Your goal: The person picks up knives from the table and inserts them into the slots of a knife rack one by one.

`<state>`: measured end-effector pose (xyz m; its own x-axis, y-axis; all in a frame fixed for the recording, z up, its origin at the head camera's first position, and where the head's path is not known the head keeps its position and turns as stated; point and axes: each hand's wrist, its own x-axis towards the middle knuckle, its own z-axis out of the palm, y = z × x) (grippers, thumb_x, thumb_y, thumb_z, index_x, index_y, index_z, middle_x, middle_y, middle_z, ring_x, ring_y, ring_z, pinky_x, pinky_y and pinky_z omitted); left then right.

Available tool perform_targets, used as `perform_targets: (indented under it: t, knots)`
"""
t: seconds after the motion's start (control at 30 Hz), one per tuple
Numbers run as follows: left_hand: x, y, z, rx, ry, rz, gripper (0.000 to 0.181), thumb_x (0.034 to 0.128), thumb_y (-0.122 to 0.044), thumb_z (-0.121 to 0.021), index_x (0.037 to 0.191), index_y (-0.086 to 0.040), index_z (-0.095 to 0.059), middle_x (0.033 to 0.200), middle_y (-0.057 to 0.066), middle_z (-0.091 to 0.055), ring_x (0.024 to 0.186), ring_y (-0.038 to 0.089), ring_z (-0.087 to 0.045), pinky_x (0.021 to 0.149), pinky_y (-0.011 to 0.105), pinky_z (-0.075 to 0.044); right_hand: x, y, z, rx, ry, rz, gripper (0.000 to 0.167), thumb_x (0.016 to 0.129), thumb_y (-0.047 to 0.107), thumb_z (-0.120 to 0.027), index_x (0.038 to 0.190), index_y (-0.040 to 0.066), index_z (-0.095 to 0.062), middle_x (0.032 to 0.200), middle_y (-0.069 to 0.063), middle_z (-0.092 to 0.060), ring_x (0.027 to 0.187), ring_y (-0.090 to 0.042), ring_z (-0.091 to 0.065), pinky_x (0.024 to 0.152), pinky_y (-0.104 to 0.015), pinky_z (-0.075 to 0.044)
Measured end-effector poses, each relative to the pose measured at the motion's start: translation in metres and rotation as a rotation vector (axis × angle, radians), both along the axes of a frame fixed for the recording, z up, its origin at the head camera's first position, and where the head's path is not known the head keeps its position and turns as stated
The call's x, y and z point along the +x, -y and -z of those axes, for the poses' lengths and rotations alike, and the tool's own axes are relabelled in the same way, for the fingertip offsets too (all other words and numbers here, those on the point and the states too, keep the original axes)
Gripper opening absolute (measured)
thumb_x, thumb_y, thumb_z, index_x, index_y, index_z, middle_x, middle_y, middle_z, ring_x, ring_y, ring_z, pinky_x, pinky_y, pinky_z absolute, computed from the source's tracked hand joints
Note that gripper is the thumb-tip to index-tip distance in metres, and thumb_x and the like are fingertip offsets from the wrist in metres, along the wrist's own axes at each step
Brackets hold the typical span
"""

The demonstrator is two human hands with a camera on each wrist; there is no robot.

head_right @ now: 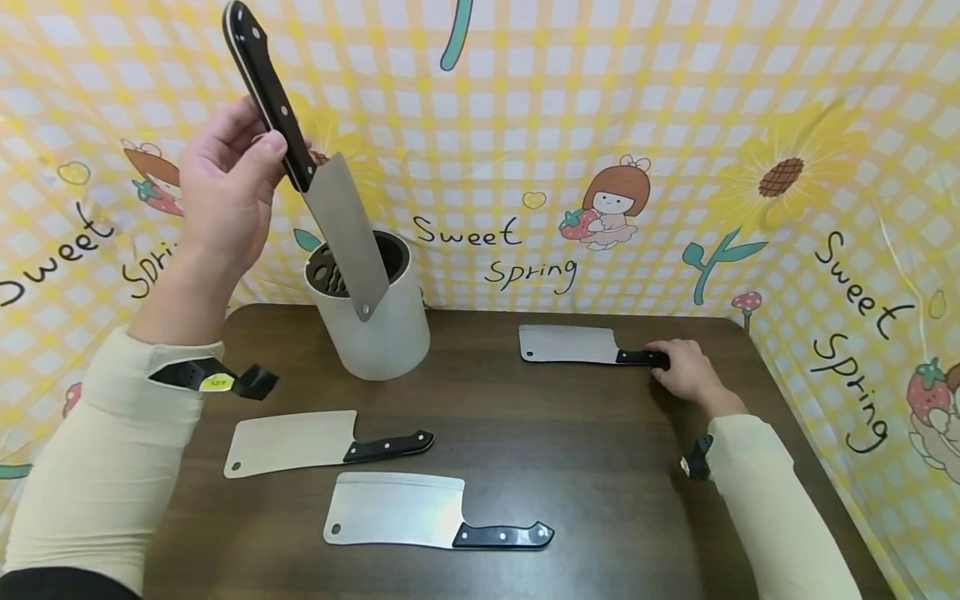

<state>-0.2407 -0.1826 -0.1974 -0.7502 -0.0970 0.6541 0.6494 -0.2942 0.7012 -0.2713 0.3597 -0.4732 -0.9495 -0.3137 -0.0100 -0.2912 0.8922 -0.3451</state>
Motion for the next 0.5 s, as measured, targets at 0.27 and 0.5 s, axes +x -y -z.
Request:
perform_targets:
  t: [0.27, 0.5]
  knots:
    - [-0.004, 0.009, -0.012, 0.117, 0.055, 0.027, 0.028, 0.0923, 0.016, -0.057, 0.118, 0.009, -0.065, 0.106, 0.019, -0.062, 0.088, 0.028, -0.065, 0.086, 0.03, -0.058, 0.004, -0.001, -0.001, -0.005, -0.015, -0.004, 0.041, 0.091, 0.01, -0.074, 0.124, -0.011, -0.063, 0.119, -0.033, -0.065, 0.112, -0.053, -0.053, 0.1, -0.065, -0.034]
    - [-0.01, 0.017, -0.015, 0.141, 0.072, 0.012, 0.028, 0.092, 0.018, -0.057, 0.117, 0.01, -0.065, 0.106, 0.019, -0.062, 0.088, 0.029, -0.065, 0.086, 0.03, -0.058, 0.006, -0.007, -0.001, 0.001, -0.001, 0.024, 0.041, 0.092, 0.014, -0.074, 0.123, -0.01, -0.064, 0.119, -0.035, -0.062, 0.112, -0.055, -0.051, 0.097, -0.067, -0.04]
